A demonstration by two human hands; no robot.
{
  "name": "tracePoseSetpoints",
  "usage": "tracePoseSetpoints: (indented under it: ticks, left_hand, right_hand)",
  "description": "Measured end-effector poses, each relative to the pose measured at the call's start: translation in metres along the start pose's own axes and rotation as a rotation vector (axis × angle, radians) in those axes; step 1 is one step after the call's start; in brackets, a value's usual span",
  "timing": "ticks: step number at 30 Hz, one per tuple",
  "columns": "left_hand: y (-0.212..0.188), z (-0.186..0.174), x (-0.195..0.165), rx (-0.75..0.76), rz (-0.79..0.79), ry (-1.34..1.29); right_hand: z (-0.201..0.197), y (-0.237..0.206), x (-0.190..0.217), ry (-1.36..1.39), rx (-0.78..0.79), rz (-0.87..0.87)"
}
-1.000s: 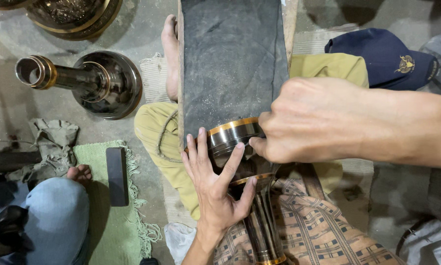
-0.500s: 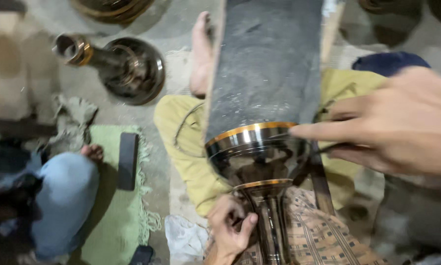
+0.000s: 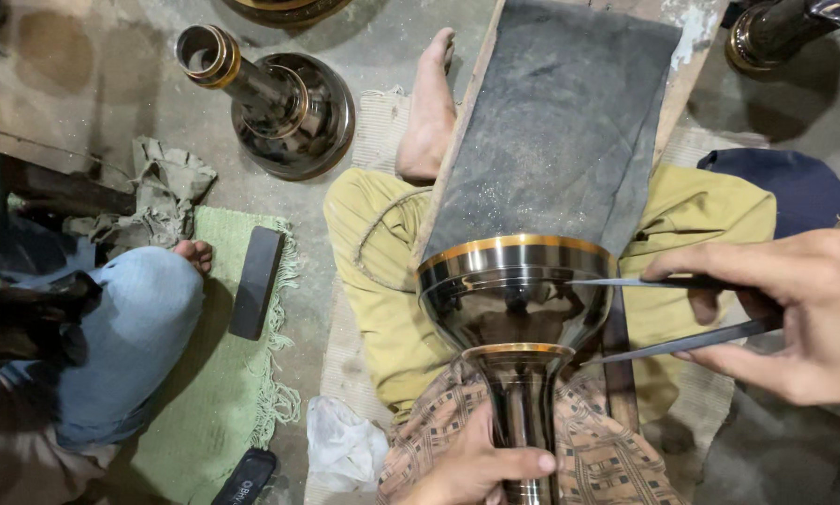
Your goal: The person sits on the floor and uses a caliper-like tool to measure the rim of a brass lamp base, then switches to a small file to smooth the rim. They alternate between measuring and filing the same area repeatedly.
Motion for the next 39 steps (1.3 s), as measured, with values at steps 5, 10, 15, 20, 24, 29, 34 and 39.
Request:
tracePoseSetpoints:
  ticks: [5, 10, 15, 20, 24, 29, 34, 39]
  left_hand:
    - [-0.011, 0.014, -0.036, -0.104, 0.309, 0.438]
    - [-0.022, -0.016, -0.044, -0.245, -0.326, 1.235]
    - [-0.033, 0.025, -0.122, -0.553, 0.812, 1.453]
    - [-0.010, 0.073, -0.132, -0.396, 1.216, 1.549]
    - [0.006, 0.078, -0.135, -0.392, 1.080, 1.572]
    - [0.007, 0.075, -0.136, -0.389, 1.028, 1.576]
    - [0.008, 0.074, -0.135, -0.391, 1.023, 1.566]
    - [0.009, 0.074, -0.134, -0.390, 1.028, 1.568]
  right_hand:
    - [-0.001, -0.005, 0.011, 0.118, -0.085, -0.271]
    - [0.008, -0.009, -0.006, 0.150, -0.086, -0.127]
    - [0.006, -0.011, -0.002, 0.188, -0.221, -0.007]
    - [0.002, -0.011, 0.007, 0.049, -0.216, 0.144]
    - [-0.010, -0.016, 0.040, -0.001, -0.344, -0.147]
    - [-0.009, -0.015, 0.045, 0.033, -0.339, -0.099]
    - [-0.007, -0.011, 0.047, 0.025, -0.297, -0.126]
    - [-0.007, -0.011, 0.047, 0.017, -0.305, -0.103]
Point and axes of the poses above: each hand's wrist, its own y-axis towards the middle knuckle, its own z-axis out of the palm, x = y × z, the point moved 7 cm from there along y, towards the middle knuckle
